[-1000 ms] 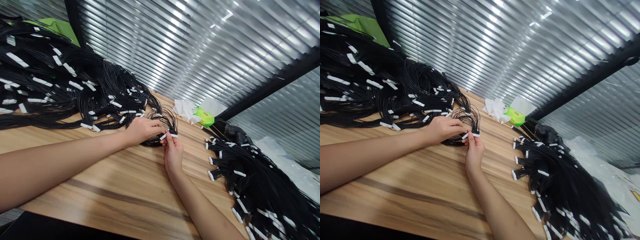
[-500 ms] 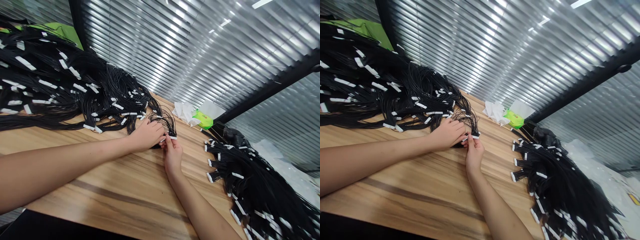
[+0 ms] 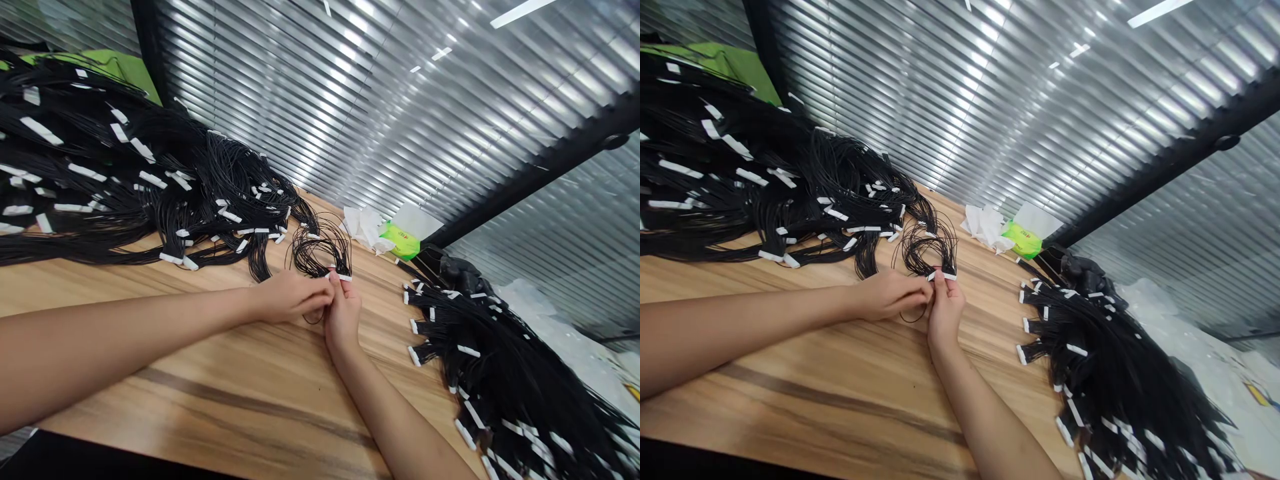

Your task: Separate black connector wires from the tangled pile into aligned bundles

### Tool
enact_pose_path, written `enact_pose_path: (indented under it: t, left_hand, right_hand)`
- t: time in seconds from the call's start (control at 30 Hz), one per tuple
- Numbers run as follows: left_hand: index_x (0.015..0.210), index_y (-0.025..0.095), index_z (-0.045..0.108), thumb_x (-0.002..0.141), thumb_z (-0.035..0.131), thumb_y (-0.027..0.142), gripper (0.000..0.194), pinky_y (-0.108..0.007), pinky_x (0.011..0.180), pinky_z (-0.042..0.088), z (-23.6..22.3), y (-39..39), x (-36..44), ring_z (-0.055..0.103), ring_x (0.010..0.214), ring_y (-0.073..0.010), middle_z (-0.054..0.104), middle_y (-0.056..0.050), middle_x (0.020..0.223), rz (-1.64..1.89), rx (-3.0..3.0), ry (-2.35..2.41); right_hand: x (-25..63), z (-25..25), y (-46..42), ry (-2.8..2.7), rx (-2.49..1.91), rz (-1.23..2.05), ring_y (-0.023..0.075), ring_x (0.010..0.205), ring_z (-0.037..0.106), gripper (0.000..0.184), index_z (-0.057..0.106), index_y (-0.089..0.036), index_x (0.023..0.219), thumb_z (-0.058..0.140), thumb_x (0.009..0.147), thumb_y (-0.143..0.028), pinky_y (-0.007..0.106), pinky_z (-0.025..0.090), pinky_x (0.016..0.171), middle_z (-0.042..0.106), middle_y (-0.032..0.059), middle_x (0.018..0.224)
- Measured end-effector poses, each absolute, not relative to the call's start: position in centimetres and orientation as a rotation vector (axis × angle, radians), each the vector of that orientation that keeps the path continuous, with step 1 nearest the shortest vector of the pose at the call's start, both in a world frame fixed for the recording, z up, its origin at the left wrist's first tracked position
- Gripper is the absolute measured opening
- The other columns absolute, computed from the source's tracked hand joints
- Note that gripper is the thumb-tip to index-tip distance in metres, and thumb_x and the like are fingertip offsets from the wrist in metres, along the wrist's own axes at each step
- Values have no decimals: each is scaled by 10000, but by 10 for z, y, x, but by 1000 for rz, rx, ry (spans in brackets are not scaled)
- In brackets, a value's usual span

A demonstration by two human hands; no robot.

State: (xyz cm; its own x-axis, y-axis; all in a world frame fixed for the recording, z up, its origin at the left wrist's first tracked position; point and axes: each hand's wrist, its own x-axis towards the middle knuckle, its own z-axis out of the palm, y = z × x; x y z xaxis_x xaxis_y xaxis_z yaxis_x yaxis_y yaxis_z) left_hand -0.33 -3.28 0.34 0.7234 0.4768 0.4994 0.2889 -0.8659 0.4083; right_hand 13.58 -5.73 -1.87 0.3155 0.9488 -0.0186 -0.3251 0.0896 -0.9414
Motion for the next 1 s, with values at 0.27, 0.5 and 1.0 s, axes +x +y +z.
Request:
enact_pose_path:
  t: [0.27,0.5,1.0]
  left_hand:
    - [1149,283,631,959,434,339,279,-214,674,434,6,-15,-9,669,814,-141,729,19,998,1051,2563,1128]
    - [1095,272,666,936,501,407,266,-234,686,376,9,-1,-17,649,796,-116,729,19,929,1214,2766,1091]
    - [891,193,642,970,438,296,243,-274,650,346,12,-4,-14,595,726,-126,674,-5,811,1300,3073,971]
  right_hand:
    - [137,-24,-53,-799,-1075,1047,119,582,562,345,675,-154,858,717,691,-453,267,453,625,646,-10,652]
    - [136,-22,-55,-805,-1064,1079,103,552,537,345,690,-147,907,716,702,-423,261,439,615,648,-13,661]
    - [133,-18,-57,-941,-1127,1045,131,545,535,317,662,-159,728,708,708,-472,272,424,597,626,-4,574]
